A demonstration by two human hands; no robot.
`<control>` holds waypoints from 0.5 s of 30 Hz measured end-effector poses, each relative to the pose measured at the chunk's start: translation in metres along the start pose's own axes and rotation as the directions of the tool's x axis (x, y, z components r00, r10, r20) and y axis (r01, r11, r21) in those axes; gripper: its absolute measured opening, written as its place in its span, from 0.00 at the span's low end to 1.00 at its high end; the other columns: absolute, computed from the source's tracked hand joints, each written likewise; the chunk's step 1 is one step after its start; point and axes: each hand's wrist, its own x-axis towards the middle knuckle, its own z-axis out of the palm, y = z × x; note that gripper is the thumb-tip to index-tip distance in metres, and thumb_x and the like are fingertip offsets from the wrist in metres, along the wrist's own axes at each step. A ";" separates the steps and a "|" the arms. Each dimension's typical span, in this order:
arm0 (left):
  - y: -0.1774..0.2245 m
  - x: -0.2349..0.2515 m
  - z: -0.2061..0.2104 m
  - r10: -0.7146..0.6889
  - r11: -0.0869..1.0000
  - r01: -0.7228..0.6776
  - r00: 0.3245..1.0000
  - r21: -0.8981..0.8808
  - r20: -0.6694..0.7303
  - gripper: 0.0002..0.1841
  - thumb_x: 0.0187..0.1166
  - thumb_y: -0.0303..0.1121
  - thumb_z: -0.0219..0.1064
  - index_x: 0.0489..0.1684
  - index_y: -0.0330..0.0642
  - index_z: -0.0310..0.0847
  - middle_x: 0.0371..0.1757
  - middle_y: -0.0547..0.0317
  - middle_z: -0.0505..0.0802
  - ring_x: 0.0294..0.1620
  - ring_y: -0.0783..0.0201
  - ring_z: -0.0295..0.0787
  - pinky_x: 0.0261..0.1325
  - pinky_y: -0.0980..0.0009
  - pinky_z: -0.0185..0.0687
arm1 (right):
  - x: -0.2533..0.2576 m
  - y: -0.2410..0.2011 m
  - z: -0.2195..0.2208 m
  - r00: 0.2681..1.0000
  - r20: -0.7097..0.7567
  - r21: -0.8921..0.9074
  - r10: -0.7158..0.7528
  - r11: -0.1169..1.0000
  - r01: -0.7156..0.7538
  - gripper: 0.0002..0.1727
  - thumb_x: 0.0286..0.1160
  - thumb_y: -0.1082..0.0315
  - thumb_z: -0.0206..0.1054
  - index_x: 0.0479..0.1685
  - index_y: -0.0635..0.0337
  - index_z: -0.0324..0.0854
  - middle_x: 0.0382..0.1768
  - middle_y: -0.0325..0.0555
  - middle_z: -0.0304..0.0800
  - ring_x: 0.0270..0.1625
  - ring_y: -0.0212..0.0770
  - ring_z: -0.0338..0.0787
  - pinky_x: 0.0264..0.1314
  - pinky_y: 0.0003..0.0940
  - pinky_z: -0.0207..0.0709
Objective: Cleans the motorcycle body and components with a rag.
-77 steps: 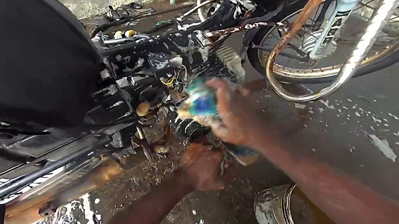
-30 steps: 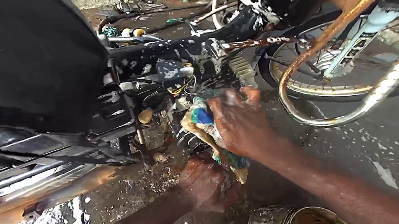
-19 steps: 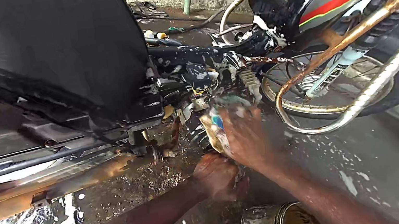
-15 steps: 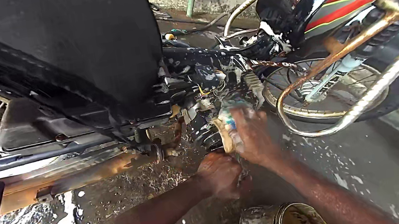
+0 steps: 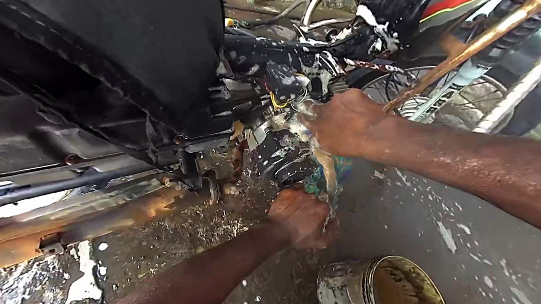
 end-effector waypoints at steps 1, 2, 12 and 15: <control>0.002 -0.001 0.000 -0.010 1.000 0.010 1.000 -0.005 0.003 0.23 0.85 0.53 0.57 0.37 0.45 0.89 0.34 0.53 0.92 0.44 0.52 0.91 0.57 0.47 0.79 | 0.003 -0.008 -0.005 0.998 0.058 -0.028 0.024 0.999 -0.022 0.31 0.84 0.64 0.57 0.88 0.60 0.65 0.75 0.67 0.79 0.52 0.70 0.89 0.45 0.65 0.79; 0.005 -0.001 -0.001 -0.024 1.000 0.024 1.000 0.003 0.008 0.23 0.85 0.53 0.57 0.38 0.45 0.89 0.35 0.53 0.93 0.44 0.52 0.91 0.56 0.47 0.79 | 0.006 -0.016 -0.009 0.995 0.094 -0.042 0.042 0.998 -0.038 0.30 0.84 0.67 0.57 0.85 0.65 0.67 0.68 0.71 0.81 0.53 0.71 0.88 0.45 0.64 0.79; 0.014 -0.003 -0.002 -0.060 0.991 0.058 0.998 0.119 0.016 0.24 0.85 0.55 0.57 0.39 0.43 0.88 0.37 0.51 0.93 0.46 0.49 0.91 0.57 0.44 0.79 | 0.006 -0.024 0.001 0.996 -0.024 0.082 0.084 0.993 -0.082 0.20 0.81 0.68 0.61 0.68 0.70 0.80 0.60 0.71 0.85 0.52 0.73 0.88 0.46 0.69 0.78; 0.013 -0.003 -0.002 -0.055 0.994 0.053 0.998 0.097 0.023 0.22 0.85 0.53 0.57 0.38 0.44 0.89 0.36 0.52 0.93 0.45 0.50 0.91 0.59 0.44 0.78 | -0.015 -0.017 0.010 0.998 -0.059 0.152 0.029 0.988 -0.020 0.34 0.82 0.67 0.59 0.91 0.59 0.62 0.83 0.65 0.71 0.53 0.74 0.88 0.50 0.71 0.78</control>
